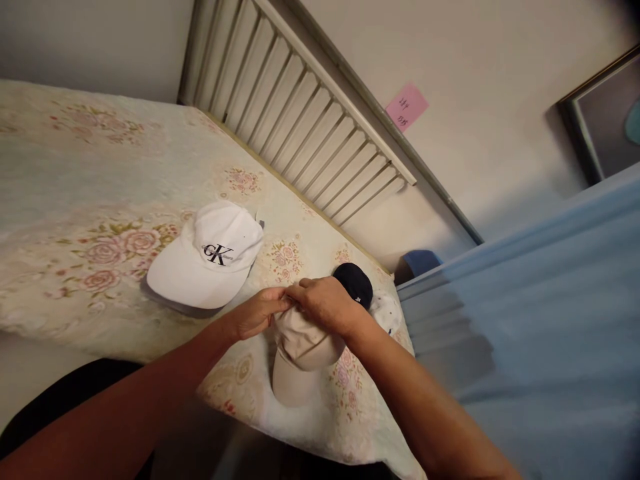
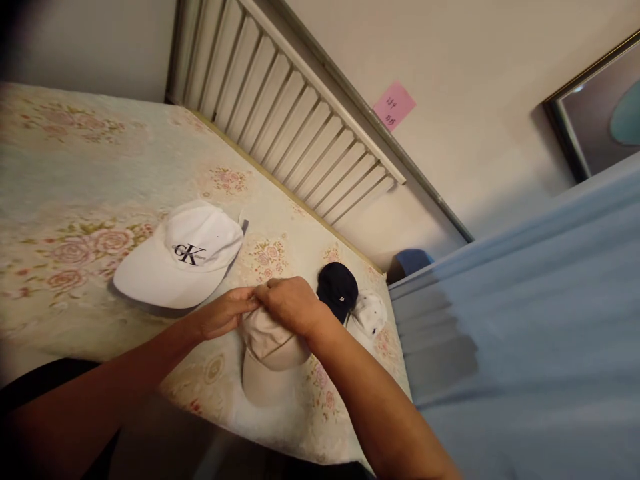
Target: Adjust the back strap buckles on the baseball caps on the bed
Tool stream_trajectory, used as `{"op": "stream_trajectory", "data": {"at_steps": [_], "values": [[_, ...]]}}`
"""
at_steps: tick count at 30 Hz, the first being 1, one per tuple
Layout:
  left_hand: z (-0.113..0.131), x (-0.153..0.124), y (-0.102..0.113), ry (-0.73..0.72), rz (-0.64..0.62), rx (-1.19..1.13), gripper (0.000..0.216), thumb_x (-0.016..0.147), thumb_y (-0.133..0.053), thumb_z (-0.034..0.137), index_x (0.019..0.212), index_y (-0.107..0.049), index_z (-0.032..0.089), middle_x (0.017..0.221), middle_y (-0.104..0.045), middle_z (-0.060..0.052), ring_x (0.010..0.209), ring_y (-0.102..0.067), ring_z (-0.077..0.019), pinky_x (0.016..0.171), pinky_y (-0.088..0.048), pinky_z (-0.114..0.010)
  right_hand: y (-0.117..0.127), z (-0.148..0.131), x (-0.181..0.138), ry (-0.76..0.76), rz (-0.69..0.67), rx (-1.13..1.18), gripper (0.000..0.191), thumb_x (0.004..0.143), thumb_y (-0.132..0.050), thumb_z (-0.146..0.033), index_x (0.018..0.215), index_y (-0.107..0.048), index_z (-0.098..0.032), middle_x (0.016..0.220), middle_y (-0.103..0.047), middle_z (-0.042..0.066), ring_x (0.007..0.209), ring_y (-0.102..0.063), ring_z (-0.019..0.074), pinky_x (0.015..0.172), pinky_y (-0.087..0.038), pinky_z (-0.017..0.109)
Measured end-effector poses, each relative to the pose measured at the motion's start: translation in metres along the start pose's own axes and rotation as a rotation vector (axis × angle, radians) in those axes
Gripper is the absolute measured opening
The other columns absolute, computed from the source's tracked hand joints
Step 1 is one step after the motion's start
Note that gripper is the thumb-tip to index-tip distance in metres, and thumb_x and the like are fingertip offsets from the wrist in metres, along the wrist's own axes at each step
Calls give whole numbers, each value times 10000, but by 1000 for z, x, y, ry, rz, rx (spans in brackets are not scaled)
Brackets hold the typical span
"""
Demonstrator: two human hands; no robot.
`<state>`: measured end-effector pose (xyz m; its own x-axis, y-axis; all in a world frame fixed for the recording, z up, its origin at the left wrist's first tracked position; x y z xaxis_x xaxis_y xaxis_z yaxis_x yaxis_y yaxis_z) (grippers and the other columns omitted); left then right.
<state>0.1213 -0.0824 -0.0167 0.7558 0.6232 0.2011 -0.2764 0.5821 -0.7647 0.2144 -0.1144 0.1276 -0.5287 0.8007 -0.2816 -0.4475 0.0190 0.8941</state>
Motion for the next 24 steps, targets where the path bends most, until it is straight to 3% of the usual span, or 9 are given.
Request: {"op": "stream_trajectory", "data": {"at_steps": [6, 11, 15, 18, 21, 24], "values": [[-3, 0, -2, 50, -50, -18, 263, 743, -720, 214, 991, -687, 131, 958, -699, -88, 919, -613, -194, 866, -416, -301, -4, 1, -2, 69, -25, -30, 170, 912, -454, -200, 1031, -569, -160, 853, -661, 68, 659, -563, 152, 549, -269, 282], [-3, 0, -3, 48, -110, 1, 329, 759, -710, 233, 1068, -668, 126, 978, -691, -112, 932, -620, -220, 887, -413, -339, -17, 4, -5, -42, 76, 132, 134, 877, -488, -203, 963, -589, -179, 870, -669, 55, 683, -580, 140, 601, -341, 255], [-2, 0, -3, 51, -126, 12, 326, 787, -687, 260, 1086, -663, 131, 967, -690, -115, 912, -624, -216, 852, -424, -320, -28, 5, -5, -230, 269, 467, 141, 810, -489, -138, 856, -613, -185, 801, -670, 24, 687, -576, 120, 649, -391, 225], [1, -2, -5, 65, -122, 15, 343, 786, -688, 272, 1104, -657, 146, 980, -684, -109, 894, -621, -206, 802, -435, -295, -36, 6, -5, -417, 422, 803, 107, 752, -497, -148, 752, -597, -185, 628, -608, -27, 576, -531, 99, 577, -391, 202], [4, -3, -9, 71, -140, 34, 332, 781, -690, 281, 1081, -666, 140, 986, -677, -110, 888, -611, -199, 782, -433, -277, -46, 8, -4, -587, 451, 1184, 51, 729, -505, -210, 724, -553, -195, 467, -522, -73, 420, -461, 87, 465, -349, 193], [5, -5, -12, 77, -151, 49, 336, 780, -688, 285, 1078, -664, 131, 988, -671, -112, 886, -602, -198, 767, -431, -267, -49, 10, -5, -640, 462, 1487, 64, 735, -534, -263, 738, -519, -201, 399, -500, -88, 343, -408, 75, 423, -321, 183]]}}
Point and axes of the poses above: each hand's wrist, its own x-axis towards the middle knuckle, its own y-axis out of the back of the hand, z = x × y, the point moved 2 cm from there along x, towards the middle knuckle
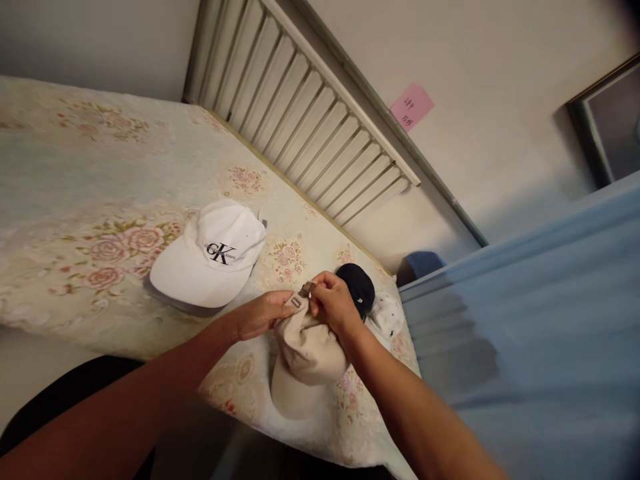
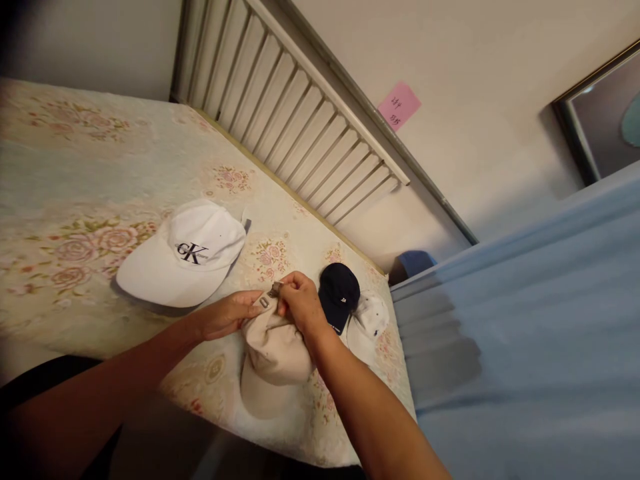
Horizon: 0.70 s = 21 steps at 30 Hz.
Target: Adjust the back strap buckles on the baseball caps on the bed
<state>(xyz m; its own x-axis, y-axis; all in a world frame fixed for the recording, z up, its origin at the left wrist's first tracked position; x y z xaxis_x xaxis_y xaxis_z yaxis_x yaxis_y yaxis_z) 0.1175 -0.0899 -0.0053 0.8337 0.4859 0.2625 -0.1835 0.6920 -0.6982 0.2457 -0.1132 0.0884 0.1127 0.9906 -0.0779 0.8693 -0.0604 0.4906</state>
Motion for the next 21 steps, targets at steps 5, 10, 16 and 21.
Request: {"op": "stream_trajectory", "data": {"at_steps": [5, 10, 16, 21], "values": [[-3, 0, 2, -27, 122, -32, 282, 814, -646, 352, 963, -679, 115, 911, -678, -104, 804, -607, -185, 738, -438, -274, 2, -7, -3, 32, -106, 77, 111, 724, -585, -276, 785, -580, -183, 439, -521, -81, 384, -455, 70, 451, -349, 176], [-5, 1, 6, -11, 257, -61, 272, 738, -724, 269, 989, -683, 172, 913, -701, -57, 802, -619, -168, 731, -437, -252, 8, -11, 3, 113, -78, -171, 292, 728, -524, -225, 997, -630, -185, 632, -578, -48, 498, -505, 85, 521, -415, 211], [-5, 2, 5, 11, 195, -28, 346, 710, -731, 211, 1052, -690, 172, 916, -710, -62, 798, -616, -171, 732, -433, -258, 6, -13, 8, 190, -372, -377, 279, 753, -485, -144, 947, -678, -199, 779, -642, -20, 662, -540, 99, 644, -434, 215], [-4, 0, 4, -10, 192, -45, 215, 746, -707, 251, 949, -698, 180, 852, -693, -30, 750, -595, -137, 690, -411, -230, 12, -2, 20, 208, -102, -599, 100, 722, -554, -165, 638, -606, -183, 574, -549, -40, 590, -470, 104, 596, -371, 218]]}}
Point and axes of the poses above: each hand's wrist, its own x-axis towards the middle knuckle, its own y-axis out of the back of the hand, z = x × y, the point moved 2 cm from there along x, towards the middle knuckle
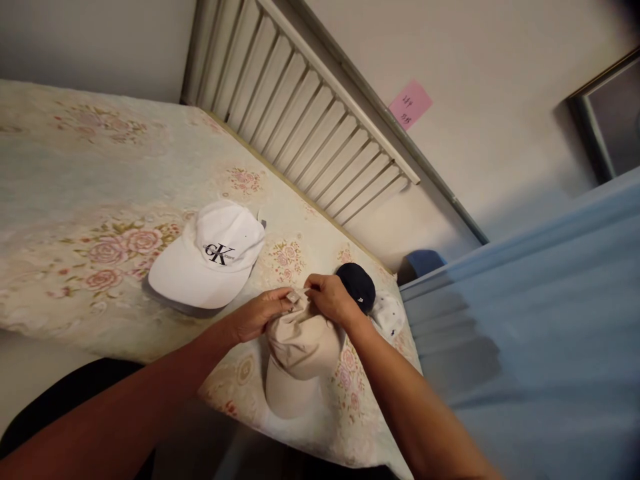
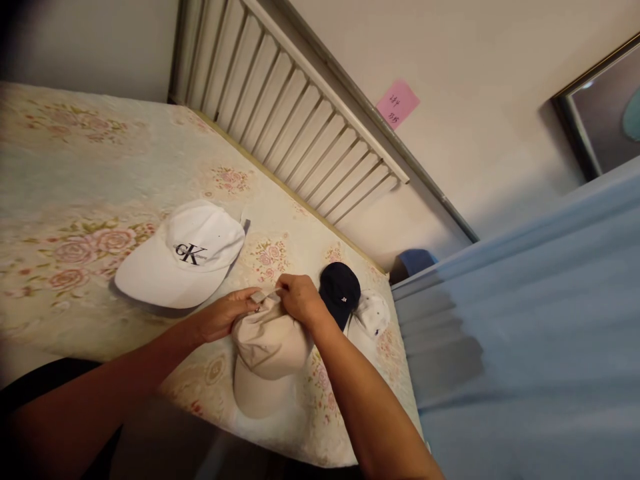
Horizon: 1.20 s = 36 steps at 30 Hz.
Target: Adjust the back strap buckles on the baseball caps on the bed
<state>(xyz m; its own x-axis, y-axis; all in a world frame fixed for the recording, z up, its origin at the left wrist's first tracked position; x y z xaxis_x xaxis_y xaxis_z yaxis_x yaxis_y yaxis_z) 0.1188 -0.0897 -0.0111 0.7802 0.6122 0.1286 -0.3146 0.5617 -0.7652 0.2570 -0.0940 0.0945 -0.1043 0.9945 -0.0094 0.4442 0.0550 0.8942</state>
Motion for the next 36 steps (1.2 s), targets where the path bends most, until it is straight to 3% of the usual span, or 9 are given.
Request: {"op": "stream_trajectory", "data": {"at_steps": [5, 9, 13, 17, 21, 25, 31, 33, 36], "values": [[3, -2, 0, -15, 50, 12, 126, 729, -711, 230, 828, -678, 158, 773, -665, 1, 665, -562, -98, 619, -376, -198, 11, 52, 6, -429, 364, 280, 102, 716, -572, -268, 676, -582, -175, 598, -579, -15, 527, -487, 101, 548, -385, 225], [2, 2, 8, -14, 218, 8, 185, 687, -732, 220, 837, -654, 145, 744, -654, 5, 634, -558, -102, 589, -374, -199, 7, 98, -18, -555, 340, 447, 271, 764, -528, -401, 873, -589, -161, 741, -648, 21, 578, -576, 101, 584, -458, 231], [-1, 8, 19, -19, 378, -53, 198, 660, -738, 196, 821, -640, 134, 729, -654, -5, 659, -593, -127, 607, -415, -207, -28, 129, -73, -701, 230, 556, 346, 723, -578, -495, 784, -576, -155, 664, -639, 19, 565, -597, 118, 564, -478, 247], [-6, 12, 27, -17, 479, -115, 132, 707, -683, 142, 826, -628, 133, 700, -651, -9, 660, -623, -147, 612, -458, -224, -76, 135, -129, -843, 123, 619, 406, 696, -602, -559, 675, -542, -158, 532, -580, 14, 427, -539, 131, 456, -457, 279], [-9, 14, 30, -17, 504, -185, 55, 758, -622, 96, 799, -614, 132, 692, -667, -22, 616, -629, -141, 586, -475, -228, -108, 125, -165, -920, 185, 794, 414, 696, -622, -575, 751, -546, -172, 630, -602, -1, 495, -563, 119, 497, -485, 271], [-11, 15, 26, 24, 467, -256, 71, 822, -579, 127, 859, -640, 123, 745, -710, -53, 671, -668, -165, 641, -507, -253, -119, 113, -181, -768, 253, 833, 397, 706, -657, -530, 816, -626, -150, 714, -650, 27, 609, -599, 129, 589, -492, 256], [-16, 12, 11, -35, 253, -421, 325, 888, -530, 292, 1162, -619, 142, 1017, -734, -102, 989, -671, -254, 897, -498, -398, -126, 90, -196, -584, 338, 656, 502, 672, -701, -357, 1123, -645, -145, 998, -711, 114, 935, -663, 275, 860, -519, 396], [-20, 12, 10, -9, 236, -422, 354, 868, -555, 267, 1198, -607, 149, 1047, -731, -101, 1028, -659, -265, 937, -478, -418, -137, 75, -203, -516, 352, 598, 658, 656, -711, -307, 1278, -550, -165, 1166, -663, 133, 1052, -636, 311, 892, -521, 426], [-26, 11, 10, 88, 266, -406, 365, 855, -556, 243, 1197, -607, 128, 1026, -736, -111, 1031, -658, -282, 938, -477, -435, -159, 53, -211, -324, 428, 313, 1052, 513, -824, -242, 1445, -337, -217, 1476, -396, 137, 1326, -404, 380, 1056, -401, 507]]}}
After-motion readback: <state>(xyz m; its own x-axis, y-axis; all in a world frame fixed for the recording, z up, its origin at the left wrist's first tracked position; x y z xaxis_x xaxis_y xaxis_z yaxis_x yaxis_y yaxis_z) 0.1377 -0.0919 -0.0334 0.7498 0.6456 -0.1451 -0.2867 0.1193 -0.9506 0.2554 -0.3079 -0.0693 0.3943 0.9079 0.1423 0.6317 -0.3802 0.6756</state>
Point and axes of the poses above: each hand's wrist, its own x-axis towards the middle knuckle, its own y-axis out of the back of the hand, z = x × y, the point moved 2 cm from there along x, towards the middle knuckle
